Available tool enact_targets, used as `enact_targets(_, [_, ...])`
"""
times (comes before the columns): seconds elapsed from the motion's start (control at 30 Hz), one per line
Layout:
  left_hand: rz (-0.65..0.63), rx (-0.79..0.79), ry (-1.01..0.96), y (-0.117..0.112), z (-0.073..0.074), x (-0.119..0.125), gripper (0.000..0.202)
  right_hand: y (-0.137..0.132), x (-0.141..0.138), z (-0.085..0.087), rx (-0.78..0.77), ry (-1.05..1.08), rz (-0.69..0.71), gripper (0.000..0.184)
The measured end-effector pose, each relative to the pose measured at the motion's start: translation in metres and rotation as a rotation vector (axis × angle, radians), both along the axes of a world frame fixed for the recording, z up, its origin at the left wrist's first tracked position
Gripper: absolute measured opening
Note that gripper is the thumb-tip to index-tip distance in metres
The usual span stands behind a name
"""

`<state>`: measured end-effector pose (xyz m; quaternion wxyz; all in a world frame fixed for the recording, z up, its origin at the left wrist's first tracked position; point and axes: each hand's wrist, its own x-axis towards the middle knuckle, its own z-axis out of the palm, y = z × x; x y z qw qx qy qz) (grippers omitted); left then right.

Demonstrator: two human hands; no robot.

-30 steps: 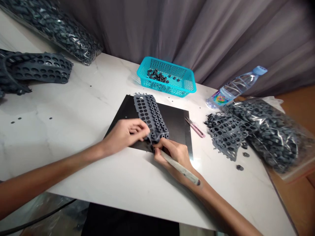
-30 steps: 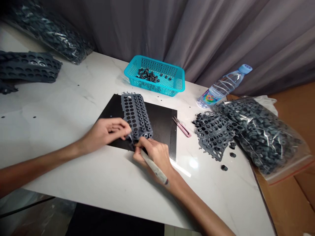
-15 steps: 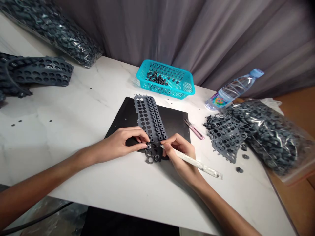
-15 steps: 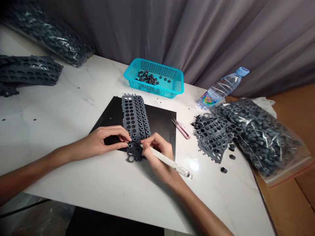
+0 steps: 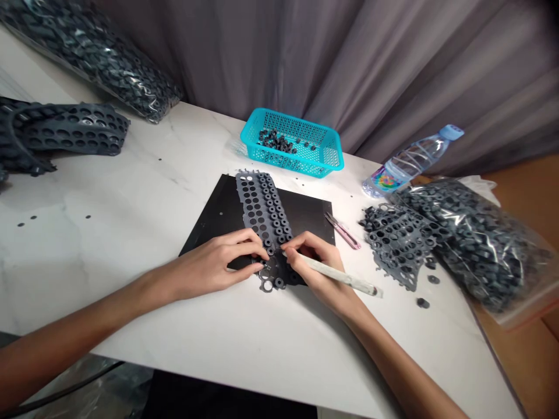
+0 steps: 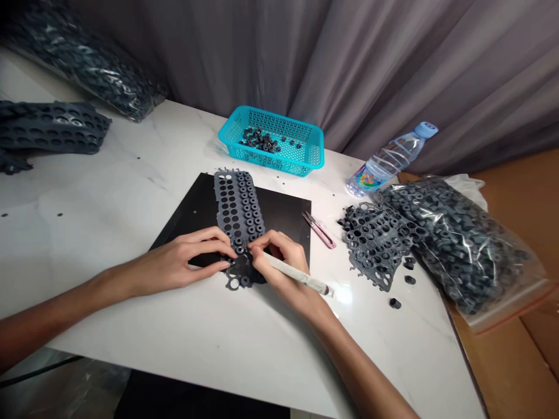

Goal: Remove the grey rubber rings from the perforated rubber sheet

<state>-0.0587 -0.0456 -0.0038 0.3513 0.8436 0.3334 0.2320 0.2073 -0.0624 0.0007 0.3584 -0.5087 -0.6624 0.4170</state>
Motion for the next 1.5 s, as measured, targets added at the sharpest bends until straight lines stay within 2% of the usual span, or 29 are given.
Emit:
enact_targets(0.1, [0.004,0.005,-0.026,0.002,-0.002,0.001,0.015,0.002,0.001,0.000,-0.041,-0.004,0.073,0.010])
enact_targets(0.27, [0.092,0.065,-0.015,0.009,-0.002,0.011,0.013,0.003,0.003,-0.003,-0.032,-0.003,0.083,0.010])
enact_targets(0.5, [0.027,0.283,0.086,0.014,0.001,0.020,0.014,0.003,0.004,-0.008,-0.031,-0.029,0.135,0.006])
enact_targets(0.93, [0.040,0.330,0.197,0.017,0.006,0.020,0.013,0.004,0.002,-0.007,-0.037,0.005,0.133,0.006])
enact_targets(1.33, [0.027,0.285,0.182,0.020,0.005,0.019,0.011,0.004,0.003,-0.009,-0.047,0.012,0.134,0.007])
enact_targets(1.5, [0.024,0.320,0.202,0.018,0.006,0.020,0.013,0.004,0.002,-0.007,-0.033,-0.024,0.138,0.006])
